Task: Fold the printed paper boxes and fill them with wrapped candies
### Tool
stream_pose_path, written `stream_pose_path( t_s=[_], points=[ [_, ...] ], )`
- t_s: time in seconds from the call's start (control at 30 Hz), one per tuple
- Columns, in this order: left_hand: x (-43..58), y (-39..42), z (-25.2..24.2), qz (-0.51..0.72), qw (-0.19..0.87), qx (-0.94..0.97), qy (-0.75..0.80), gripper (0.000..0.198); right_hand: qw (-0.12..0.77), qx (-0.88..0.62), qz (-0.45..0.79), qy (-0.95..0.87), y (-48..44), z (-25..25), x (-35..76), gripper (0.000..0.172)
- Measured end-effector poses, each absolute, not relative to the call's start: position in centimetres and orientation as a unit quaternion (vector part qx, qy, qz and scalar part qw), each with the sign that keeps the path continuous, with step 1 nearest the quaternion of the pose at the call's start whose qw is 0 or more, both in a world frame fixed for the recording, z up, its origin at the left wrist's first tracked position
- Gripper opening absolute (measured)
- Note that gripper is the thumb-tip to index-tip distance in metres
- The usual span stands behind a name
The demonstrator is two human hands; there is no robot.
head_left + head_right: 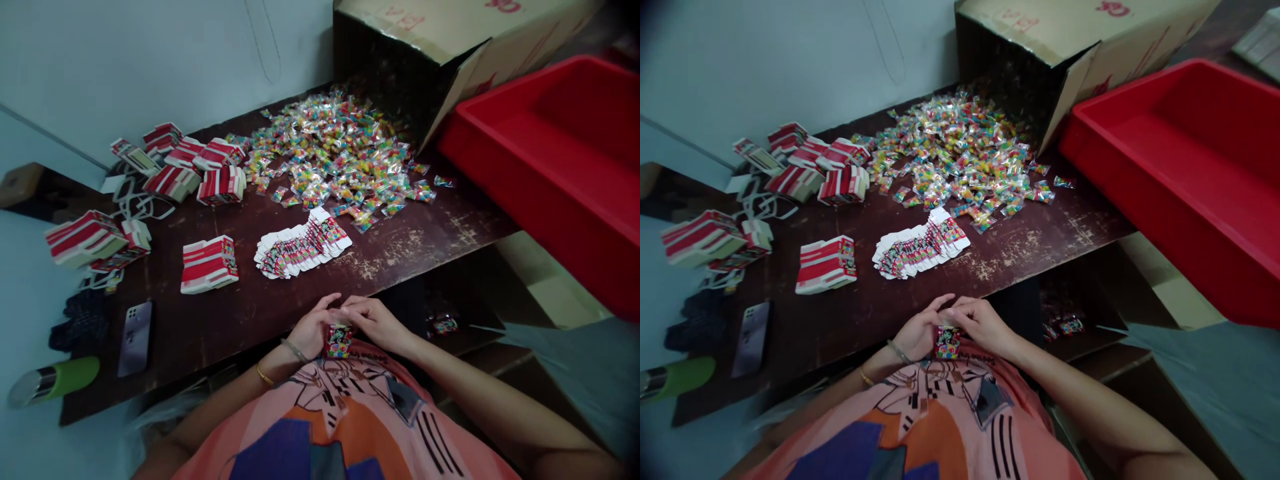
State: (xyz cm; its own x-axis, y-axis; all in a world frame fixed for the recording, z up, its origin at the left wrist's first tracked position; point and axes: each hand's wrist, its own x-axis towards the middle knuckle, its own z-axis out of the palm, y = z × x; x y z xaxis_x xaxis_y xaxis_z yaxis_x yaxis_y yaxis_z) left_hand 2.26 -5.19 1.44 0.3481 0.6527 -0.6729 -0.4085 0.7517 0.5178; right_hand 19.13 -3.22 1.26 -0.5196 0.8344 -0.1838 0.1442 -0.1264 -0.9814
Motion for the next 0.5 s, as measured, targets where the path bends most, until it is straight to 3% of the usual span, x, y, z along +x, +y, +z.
stream_pose_path(
  t_s=[0.2, 0.33, 0.5],
  points=[
    [1.6, -6.0, 1.0, 0.322, 0.838, 0.125, 0.424, 0.058, 0.245, -0.416, 0.628, -0.610, -2.8, 0.2, 18.7, 0.024],
    [1.0, -6.7, 0.0, 0.320, 0.834, 0.168, 0.417, 0.067, 0.256, -0.369, 0.545, -0.708, -3.1, 0.4, 19.4, 0.024],
    [0.9, -6.5, -0.3, 0.296, 0.838, 0.208, 0.408, 0.072, 0.206, -0.255, 0.452, -0.830, -3.4, 1.9, 19.9, 0.028]
  ],
)
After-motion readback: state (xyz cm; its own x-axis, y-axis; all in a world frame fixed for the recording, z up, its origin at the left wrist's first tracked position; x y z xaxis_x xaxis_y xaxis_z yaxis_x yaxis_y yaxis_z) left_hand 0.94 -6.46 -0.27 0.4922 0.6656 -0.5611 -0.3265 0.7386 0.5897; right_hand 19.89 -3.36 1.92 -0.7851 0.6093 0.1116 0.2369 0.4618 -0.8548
